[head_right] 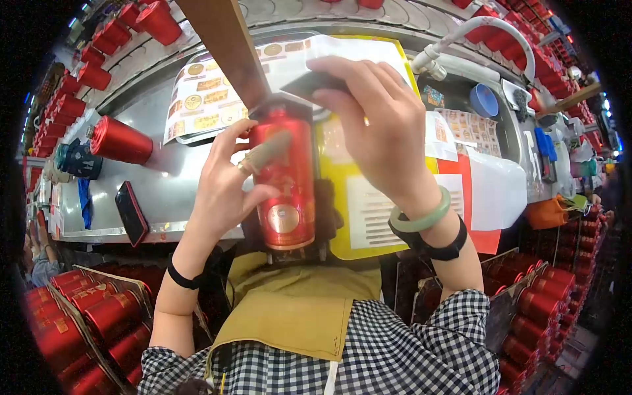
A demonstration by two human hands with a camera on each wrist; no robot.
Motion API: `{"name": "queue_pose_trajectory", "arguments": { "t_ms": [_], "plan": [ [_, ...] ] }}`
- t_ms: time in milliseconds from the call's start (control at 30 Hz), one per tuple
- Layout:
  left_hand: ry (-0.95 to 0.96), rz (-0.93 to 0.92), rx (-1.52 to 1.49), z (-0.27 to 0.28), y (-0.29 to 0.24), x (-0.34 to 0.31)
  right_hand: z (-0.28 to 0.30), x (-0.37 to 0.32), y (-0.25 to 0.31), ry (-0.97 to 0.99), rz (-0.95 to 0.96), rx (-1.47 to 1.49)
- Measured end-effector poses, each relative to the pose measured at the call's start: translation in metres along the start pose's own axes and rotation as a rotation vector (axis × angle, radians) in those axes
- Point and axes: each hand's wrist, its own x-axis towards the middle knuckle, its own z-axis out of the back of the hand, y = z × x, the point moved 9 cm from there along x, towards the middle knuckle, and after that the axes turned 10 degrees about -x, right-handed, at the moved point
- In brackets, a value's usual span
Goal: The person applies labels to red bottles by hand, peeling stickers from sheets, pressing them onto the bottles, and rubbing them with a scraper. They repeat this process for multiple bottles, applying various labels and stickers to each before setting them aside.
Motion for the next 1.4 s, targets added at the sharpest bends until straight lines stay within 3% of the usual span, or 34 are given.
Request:
{"name": "queue_pose_trajectory", "arguments": {
  "t_ms": [67, 200, 267, 333, 400, 467, 533, 567, 600, 667, 733, 800, 867, 933, 1000, 1067, 1100, 1200, 1333, 1400],
  "plan": [
    [-0.05, -0.023, -0.029, 0.003, 0.004, -0.007, 0.003, -0.006, -0.011, 0.049, -0.108, 0.032],
    [-0.117, -0.065, -0.037, 0.005, 0.005, -0.011, 0.001, -0.008, -0.011, 0.08, -0.141, 0.055],
    [-0.065, 0.042, 0.024, 0.002, 0.002, 0.001, -0.01, -0.003, -0.007, 0.078, -0.118, 0.074],
    [-0.079, -0.003, 0.034, 0.002, 0.005, -0.002, -0.016, 0.005, 0.01, 0.048, 0.047, 0.0],
    [-0.273, 0.154, -0.395, 0.007, 0.038, -0.018, -0.03, 0.002, 0.027, 0.043, 0.259, -0.108],
    [-0.231, 0.202, -0.462, 0.003, 0.044, -0.034, -0.042, -0.017, 0.059, 0.112, 0.387, -0.112],
    [-0.351, 0.46, -0.757, -0.004, 0.06, -0.057, -0.043, -0.049, 0.098, 0.264, 0.518, 0.025],
    [-0.353, 0.415, -0.704, -0.007, 0.06, -0.062, -0.039, -0.054, 0.116, 0.383, 0.562, 0.151],
    [-0.372, 0.49, -0.778, -0.01, 0.057, -0.066, -0.039, -0.057, 0.12, 0.454, 0.518, 0.191],
    [-0.363, 0.412, -0.815, -0.018, 0.042, -0.076, -0.06, -0.042, 0.079, 0.415, 0.328, 0.12],
    [-0.224, 0.128, -0.567, -0.019, 0.012, -0.076, -0.052, -0.01, 0.027, 0.212, 0.167, 0.119],
    [-0.249, 0.173, -0.454, -0.032, -0.004, -0.076, -0.04, -0.01, 0.015, 0.121, 0.341, -0.002],
    [-0.277, 0.195, -0.38, -0.033, -0.01, -0.075, -0.035, -0.048, 0.031, 0.081, 0.394, 0.126],
    [-0.245, 0.167, -0.323, -0.03, -0.012, -0.073, -0.018, -0.086, 0.065, 0.073, 0.603, 0.266],
    [-0.271, 0.211, -0.391, -0.033, -0.004, -0.079, -0.02, -0.083, 0.067, 0.316, 0.496, 0.358],
    [-0.231, 0.144, -0.305, -0.026, -0.017, -0.07, -0.042, -0.061, 0.024, 0.219, 0.1, 0.25],
    [-0.245, 0.145, -0.338, -0.028, -0.014, -0.073, -0.041, -0.051, 0.006, 0.066, 0.046, 0.201],
    [-0.182, 0.168, -0.377, -0.023, -0.016, -0.069, -0.026, -0.024, -0.004, -0.022, 0.154, -0.146],
    [-0.108, 0.13, -0.161, -0.008, -0.016, -0.044, -0.01, -0.007, 0.003, -0.089, 0.176, -0.146],
    [-0.064, 0.165, -0.156, -0.014, -0.009, -0.027, -0.003, -0.002, -0.003, -0.214, 0.104, -0.122]
  ]
}}
